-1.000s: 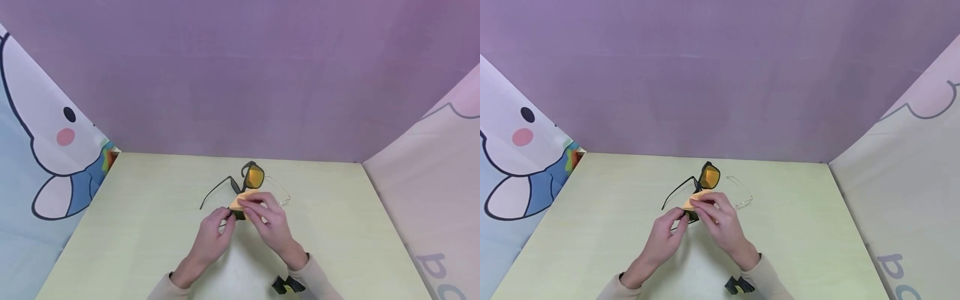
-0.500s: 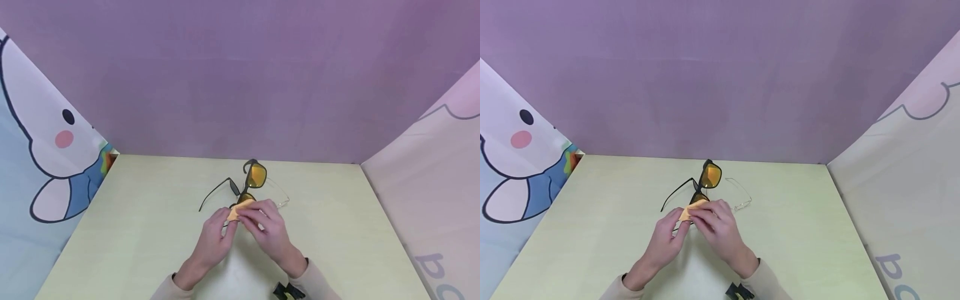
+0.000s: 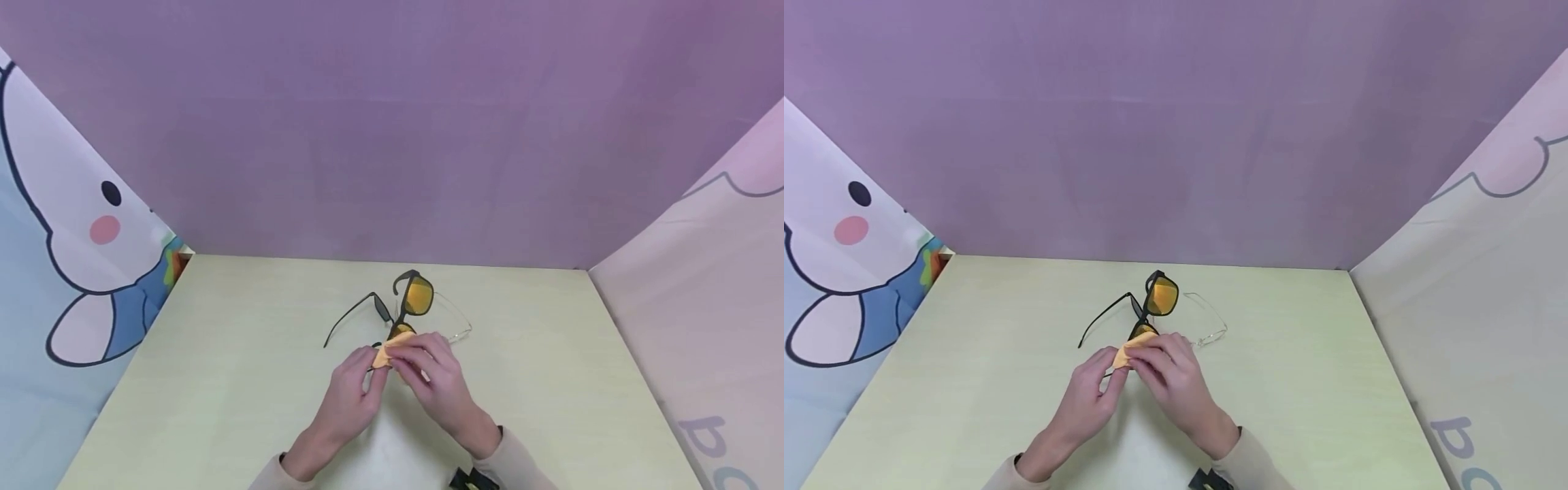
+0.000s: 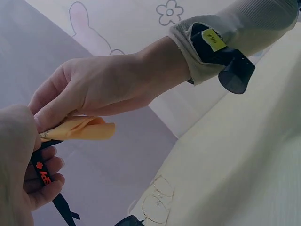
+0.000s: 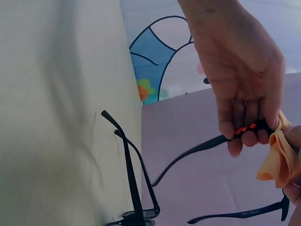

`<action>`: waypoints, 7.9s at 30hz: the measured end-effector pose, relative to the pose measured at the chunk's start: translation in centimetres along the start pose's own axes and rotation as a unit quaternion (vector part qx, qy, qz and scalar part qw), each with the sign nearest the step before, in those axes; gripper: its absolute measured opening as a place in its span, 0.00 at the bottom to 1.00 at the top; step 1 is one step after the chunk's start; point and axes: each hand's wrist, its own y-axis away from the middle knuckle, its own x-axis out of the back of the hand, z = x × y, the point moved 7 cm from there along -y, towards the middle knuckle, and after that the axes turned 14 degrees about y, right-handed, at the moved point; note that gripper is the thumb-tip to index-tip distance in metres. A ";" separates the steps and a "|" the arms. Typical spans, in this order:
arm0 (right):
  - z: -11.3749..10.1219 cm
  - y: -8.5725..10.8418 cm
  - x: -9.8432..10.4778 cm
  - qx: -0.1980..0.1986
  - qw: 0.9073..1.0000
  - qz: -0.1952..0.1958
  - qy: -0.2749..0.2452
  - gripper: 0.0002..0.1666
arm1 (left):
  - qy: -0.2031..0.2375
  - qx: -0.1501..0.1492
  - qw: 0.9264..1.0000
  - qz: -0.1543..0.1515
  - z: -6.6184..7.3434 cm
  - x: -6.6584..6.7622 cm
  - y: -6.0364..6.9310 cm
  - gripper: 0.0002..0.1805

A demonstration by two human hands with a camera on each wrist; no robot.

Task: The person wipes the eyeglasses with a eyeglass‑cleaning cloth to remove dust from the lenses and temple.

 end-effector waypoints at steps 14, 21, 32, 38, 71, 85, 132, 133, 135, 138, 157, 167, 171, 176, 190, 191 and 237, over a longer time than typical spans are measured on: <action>0.3 0.1 -0.1 0.022 1.000 0.003 0.007 0.12 | -0.010 0.013 1.000 0.005 -0.2 -0.2 0.1 0.09; 2.4 -0.5 0.5 -0.047 0.999 0.009 0.001 0.12 | 0.001 0.019 1.000 -0.008 -0.2 -0.6 0.1 0.07; -0.3 0.2 -0.1 0.028 0.999 -0.017 0.039 0.14 | -0.025 0.010 1.000 0.000 -0.1 -0.1 0.3 0.07; 2.1 -0.9 0.6 -0.049 0.999 -0.002 0.016 0.13 | -0.009 0.013 1.000 -0.013 -0.1 -0.5 0.2 0.05; 1.8 -0.6 0.6 -0.034 0.999 0.002 0.019 0.14 | -0.016 0.018 1.000 -0.014 0.2 -0.4 0.2 0.05; 0.7 0.4 -0.1 0.018 0.999 -0.011 0.024 0.14 | -0.031 -0.004 0.999 -0.010 -0.2 -0.4 0.7 0.05; 0.5 1.6 0.0 0.032 0.999 0.013 -0.033 0.14 | -0.031 -0.029 0.999 -0.014 0.6 -0.1 0.9 0.07; 0.4 1.6 0.0 0.038 0.999 0.015 -0.029 0.13 | -0.032 -0.026 0.999 -0.014 0.5 -0.1 0.9 0.07; 0.8 1.5 0.2 0.028 0.999 0.018 -0.029 0.14 | -0.028 -0.022 0.999 -0.015 0.5 -0.1 0.9 0.07; 2.2 1.1 0.6 -0.026 0.999 0.021 -0.038 0.14 | -0.025 -0.024 0.999 -0.015 0.5 0.0 1.0 0.05; 3.1 1.5 0.8 -0.044 0.997 0.020 -0.054 0.15 | -0.010 -0.012 1.000 -0.009 0.1 -0.1 1.0 0.05; 2.4 2.9 -0.2 -0.067 0.995 0.001 -0.075 0.13 | -0.017 -0.018 1.000 0.005 0.1 0.1 1.1 0.06; 1.7 3.2 -0.6 -0.045 0.994 -0.013 -0.095 0.12 | -0.014 -0.003 1.000 0.009 0.0 0.3 1.2 0.05; 1.9 2.7 -0.2 -0.021 0.995 -0.004 -0.099 0.12 | -0.012 -0.001 1.000 0.008 -0.2 0.4 1.3 0.04; 6.9 -0.4 3.2 -0.119 0.990 0.078 -0.012 0.11 | -0.008 -0.051 0.999 -0.011 -0.1 0.1 1.9 0.04; 6.9 -0.5 3.0 -0.120 0.990 0.076 -0.013 0.11 | -0.007 -0.057 0.998 -0.013 -0.1 0.0 1.9 0.04; 3.7 -0.5 2.0 -0.008 0.999 0.039 -0.022 0.13 | 0.007 -0.131 0.990 -0.042 0.5 0.2 2.3 0.05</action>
